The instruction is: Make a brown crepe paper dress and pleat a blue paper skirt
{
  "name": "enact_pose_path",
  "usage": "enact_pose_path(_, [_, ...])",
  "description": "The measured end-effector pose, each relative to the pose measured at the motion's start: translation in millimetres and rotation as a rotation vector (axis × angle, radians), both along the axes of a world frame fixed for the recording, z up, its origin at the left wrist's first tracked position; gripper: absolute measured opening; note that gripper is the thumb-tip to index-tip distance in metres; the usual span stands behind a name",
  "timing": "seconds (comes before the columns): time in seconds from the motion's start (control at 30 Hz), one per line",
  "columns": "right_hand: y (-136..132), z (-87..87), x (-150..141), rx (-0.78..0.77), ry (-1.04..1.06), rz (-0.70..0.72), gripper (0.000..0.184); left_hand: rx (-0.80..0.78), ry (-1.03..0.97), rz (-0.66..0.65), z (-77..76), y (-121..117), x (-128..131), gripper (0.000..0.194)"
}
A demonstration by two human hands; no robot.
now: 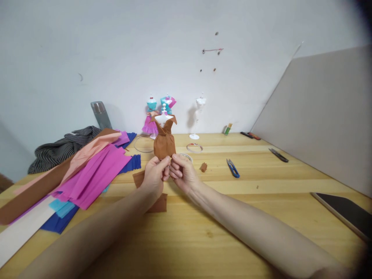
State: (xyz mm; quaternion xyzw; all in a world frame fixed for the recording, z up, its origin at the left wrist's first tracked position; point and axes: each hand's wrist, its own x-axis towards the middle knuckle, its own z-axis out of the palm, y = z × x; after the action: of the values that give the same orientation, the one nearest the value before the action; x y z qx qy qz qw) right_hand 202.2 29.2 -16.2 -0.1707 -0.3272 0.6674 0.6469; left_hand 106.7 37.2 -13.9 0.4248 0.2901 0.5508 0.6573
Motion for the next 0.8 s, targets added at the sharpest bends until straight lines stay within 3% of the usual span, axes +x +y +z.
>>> enact_pose_path(0.43, [0.3,6.4,-2.1,-0.053,-0.025,-0.025,0.037,-0.029,-0.049,-0.004,2.7,0.6,-0.3,0.039])
enact_pose_path(0.8, [1.1,2.1,-2.2,-0.072,-0.009,-0.025,0.034,-0.091,-0.110,0.010,1.6,-1.6,-1.9,0.016])
